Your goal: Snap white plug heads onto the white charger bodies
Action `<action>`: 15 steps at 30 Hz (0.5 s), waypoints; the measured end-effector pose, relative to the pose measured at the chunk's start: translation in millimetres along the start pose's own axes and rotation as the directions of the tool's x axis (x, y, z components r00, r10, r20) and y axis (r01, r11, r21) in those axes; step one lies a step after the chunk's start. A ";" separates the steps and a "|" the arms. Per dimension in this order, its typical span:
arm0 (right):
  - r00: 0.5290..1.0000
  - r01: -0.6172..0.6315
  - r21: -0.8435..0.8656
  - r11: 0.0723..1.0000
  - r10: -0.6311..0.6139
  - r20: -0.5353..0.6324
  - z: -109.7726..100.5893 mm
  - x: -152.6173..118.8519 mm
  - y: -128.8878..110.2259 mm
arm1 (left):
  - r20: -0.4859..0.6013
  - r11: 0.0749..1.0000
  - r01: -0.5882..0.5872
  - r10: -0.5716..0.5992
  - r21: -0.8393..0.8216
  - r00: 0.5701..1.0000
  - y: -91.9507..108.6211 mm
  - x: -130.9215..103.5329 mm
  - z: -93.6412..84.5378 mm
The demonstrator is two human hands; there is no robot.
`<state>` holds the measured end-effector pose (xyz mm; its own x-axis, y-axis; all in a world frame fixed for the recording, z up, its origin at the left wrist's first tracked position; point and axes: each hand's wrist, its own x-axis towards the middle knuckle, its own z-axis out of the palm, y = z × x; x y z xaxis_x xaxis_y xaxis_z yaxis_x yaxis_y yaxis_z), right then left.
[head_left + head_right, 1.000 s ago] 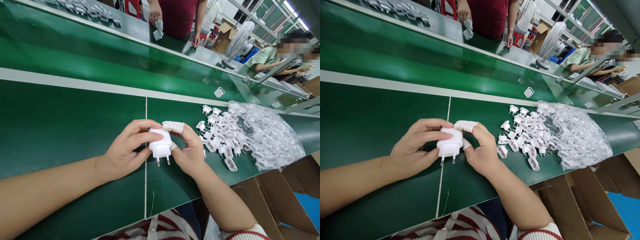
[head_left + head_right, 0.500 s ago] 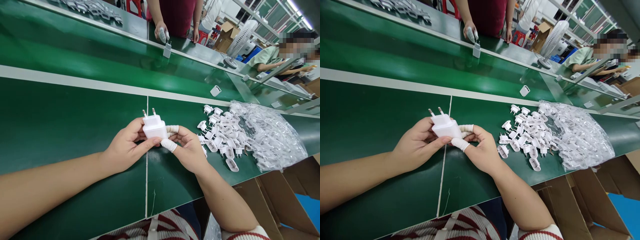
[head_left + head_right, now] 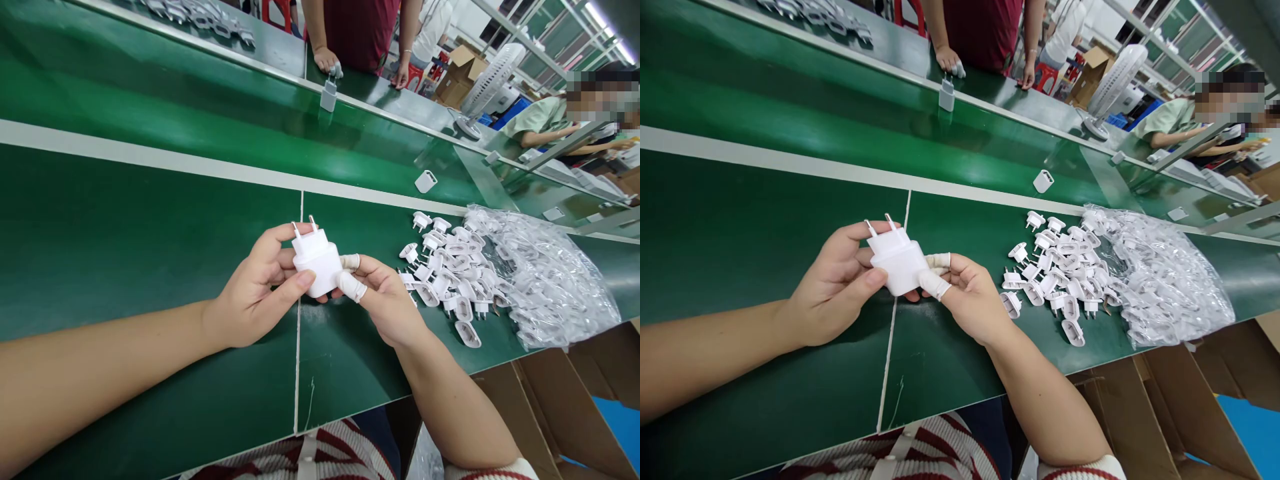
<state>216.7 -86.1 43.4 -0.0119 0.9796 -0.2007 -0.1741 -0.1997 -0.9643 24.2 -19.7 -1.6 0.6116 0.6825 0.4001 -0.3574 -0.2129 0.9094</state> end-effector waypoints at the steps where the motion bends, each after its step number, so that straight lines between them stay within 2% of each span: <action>1: 1.000 -0.003 0.002 1.000 0.003 0.003 -0.2 -0.1 -0.5 | -0.001 1.000 -0.010 0.010 0.013 1.000 -0.3 0.0 0.1; 11: 1.000 -0.004 -0.018 1.000 0.005 0.011 0.3 0.0 -0.9 | -0.012 0.997 -0.042 0.043 0.067 0.999 -5.1 -0.6 -0.6; 13: 1.000 0.026 -0.070 0.997 -0.026 0.009 0.8 -1.2 0.0 | -0.042 0.999 -0.008 0.010 0.042 0.999 -2.7 1.1 0.2; 15: 0.994 0.101 -0.195 0.976 -0.106 -0.012 1.4 -3.1 1.2 | -0.087 0.999 0.049 -0.050 -0.019 0.995 0.1 4.0 0.9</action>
<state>215.2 -89.4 43.1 0.0185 0.9948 -0.0998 0.0209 -0.1002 -0.9947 27.3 -17.6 0.2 0.5649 0.7507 0.3425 -0.3408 -0.1657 0.9254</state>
